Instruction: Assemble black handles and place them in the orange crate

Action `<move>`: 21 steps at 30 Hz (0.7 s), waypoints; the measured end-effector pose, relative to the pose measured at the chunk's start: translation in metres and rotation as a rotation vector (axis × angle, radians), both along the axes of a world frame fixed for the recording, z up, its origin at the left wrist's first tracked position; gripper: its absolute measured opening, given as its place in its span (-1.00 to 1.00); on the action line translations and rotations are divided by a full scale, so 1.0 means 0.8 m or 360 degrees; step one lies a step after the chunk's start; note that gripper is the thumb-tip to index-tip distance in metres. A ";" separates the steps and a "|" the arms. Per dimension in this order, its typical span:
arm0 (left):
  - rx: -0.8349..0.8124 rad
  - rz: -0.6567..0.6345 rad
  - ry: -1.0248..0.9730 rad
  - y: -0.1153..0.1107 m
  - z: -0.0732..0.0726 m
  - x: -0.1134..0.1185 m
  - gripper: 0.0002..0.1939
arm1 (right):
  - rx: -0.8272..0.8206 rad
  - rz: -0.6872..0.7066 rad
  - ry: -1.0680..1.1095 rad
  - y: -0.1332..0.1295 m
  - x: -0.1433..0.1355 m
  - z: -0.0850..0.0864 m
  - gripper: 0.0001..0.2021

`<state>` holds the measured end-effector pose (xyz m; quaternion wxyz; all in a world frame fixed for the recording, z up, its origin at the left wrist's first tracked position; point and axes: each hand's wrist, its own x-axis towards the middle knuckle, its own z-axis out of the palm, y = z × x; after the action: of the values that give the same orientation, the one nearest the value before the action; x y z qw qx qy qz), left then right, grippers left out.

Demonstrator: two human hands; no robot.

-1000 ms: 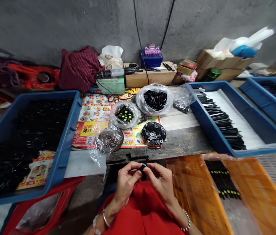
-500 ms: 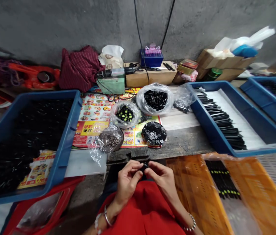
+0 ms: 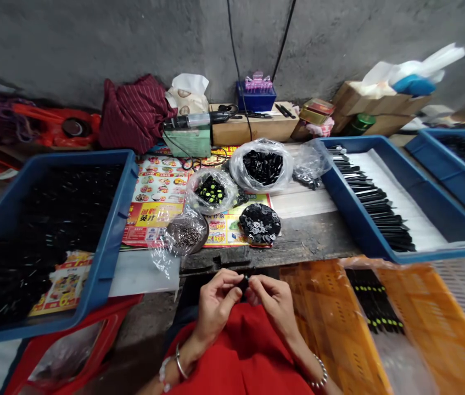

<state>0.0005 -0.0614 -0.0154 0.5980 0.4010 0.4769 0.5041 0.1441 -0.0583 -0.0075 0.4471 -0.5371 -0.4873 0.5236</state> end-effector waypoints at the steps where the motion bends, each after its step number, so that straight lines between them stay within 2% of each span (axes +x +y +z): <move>1: -0.0005 -0.0008 -0.0004 0.000 0.000 0.000 -0.85 | -0.0005 0.0024 0.0012 0.001 0.001 0.000 -0.66; 7: -0.0120 0.0035 -0.0117 0.001 0.005 -0.001 -0.84 | 0.0008 0.0180 -0.0084 0.005 0.004 -0.004 -0.81; 11: -0.0304 0.0017 -0.0242 0.001 0.006 0.001 -0.79 | -0.0128 -0.0112 0.0165 0.008 0.002 -0.006 -0.75; 14: -0.0404 0.0002 -0.0309 0.001 0.005 0.003 -0.76 | -0.0189 -0.0084 0.0264 0.012 0.005 -0.008 -0.69; 17: -0.0460 0.0029 -0.0313 0.002 0.004 0.003 -0.74 | -0.0182 -0.0188 0.0223 0.016 0.014 -0.011 -0.71; 18: -0.0469 0.0031 -0.0309 0.002 0.004 0.003 -0.74 | -0.0159 -0.0182 0.0198 0.017 0.016 -0.013 -0.72; 21: -0.0494 0.0014 -0.0295 0.002 0.003 0.004 -0.73 | -0.0113 0.0027 0.0137 0.018 0.021 -0.017 -0.71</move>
<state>0.0038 -0.0595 -0.0132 0.6919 0.2536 0.4935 0.4620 0.1608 -0.0441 -0.0207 0.4439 -0.5255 -0.4533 0.5669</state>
